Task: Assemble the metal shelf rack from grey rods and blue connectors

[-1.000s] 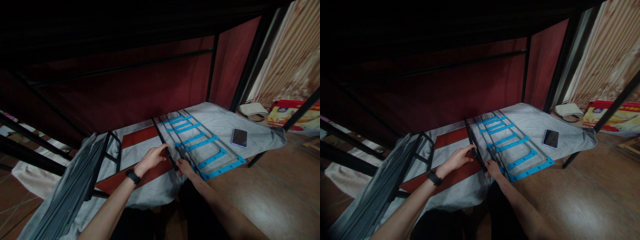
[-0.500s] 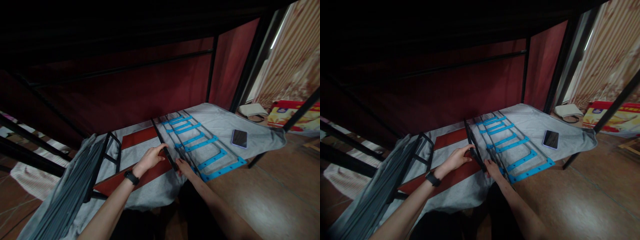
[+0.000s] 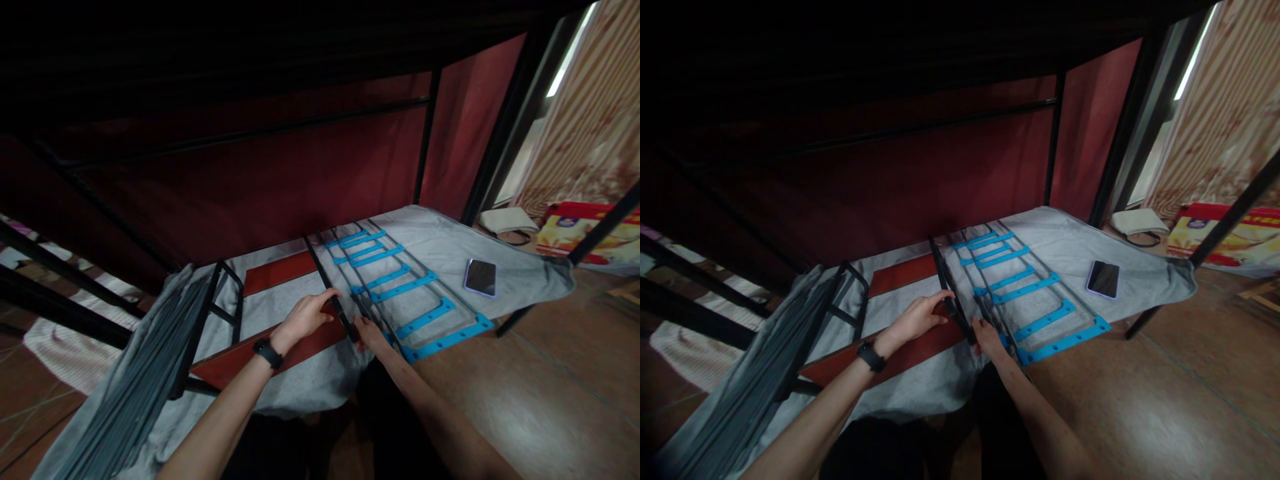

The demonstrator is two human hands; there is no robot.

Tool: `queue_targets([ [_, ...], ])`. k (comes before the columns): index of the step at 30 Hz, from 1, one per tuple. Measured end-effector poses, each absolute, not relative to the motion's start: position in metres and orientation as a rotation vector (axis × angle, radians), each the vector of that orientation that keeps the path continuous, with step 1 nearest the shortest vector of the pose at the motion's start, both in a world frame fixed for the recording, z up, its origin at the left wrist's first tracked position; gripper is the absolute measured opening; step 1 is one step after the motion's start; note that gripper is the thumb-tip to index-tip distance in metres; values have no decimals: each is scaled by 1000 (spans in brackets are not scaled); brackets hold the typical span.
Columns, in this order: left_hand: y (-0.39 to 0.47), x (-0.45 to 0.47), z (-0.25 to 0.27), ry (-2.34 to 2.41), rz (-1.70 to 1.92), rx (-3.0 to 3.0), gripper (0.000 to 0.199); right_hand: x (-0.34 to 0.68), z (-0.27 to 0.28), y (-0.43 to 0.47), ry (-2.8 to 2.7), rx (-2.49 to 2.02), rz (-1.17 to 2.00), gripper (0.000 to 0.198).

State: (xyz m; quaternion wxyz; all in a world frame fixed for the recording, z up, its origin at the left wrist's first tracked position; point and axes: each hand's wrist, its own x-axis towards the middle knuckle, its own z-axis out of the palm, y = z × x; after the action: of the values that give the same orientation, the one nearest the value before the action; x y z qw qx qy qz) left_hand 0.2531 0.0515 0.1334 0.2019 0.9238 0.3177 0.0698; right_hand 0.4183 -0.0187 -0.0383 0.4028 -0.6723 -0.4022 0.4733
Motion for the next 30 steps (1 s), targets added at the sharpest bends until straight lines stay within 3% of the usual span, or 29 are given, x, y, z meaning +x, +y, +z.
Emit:
queue_targets([
  [5, 53, 252, 135, 873, 206, 2574, 54, 415, -38, -20, -903, -1681, 1264, 11],
  [12, 52, 253, 133, 877, 192, 2581, 55, 417, -30, -19, -833, -1655, 1325, 21],
  [17, 53, 253, 133, 879, 201, 2574, 55, 413, -32, -20, -788, -1618, 1368, 9],
  [30, 53, 253, 135, 866, 204, 2555, 58, 411, -40, -13, -877, -1651, 1322, 14],
])
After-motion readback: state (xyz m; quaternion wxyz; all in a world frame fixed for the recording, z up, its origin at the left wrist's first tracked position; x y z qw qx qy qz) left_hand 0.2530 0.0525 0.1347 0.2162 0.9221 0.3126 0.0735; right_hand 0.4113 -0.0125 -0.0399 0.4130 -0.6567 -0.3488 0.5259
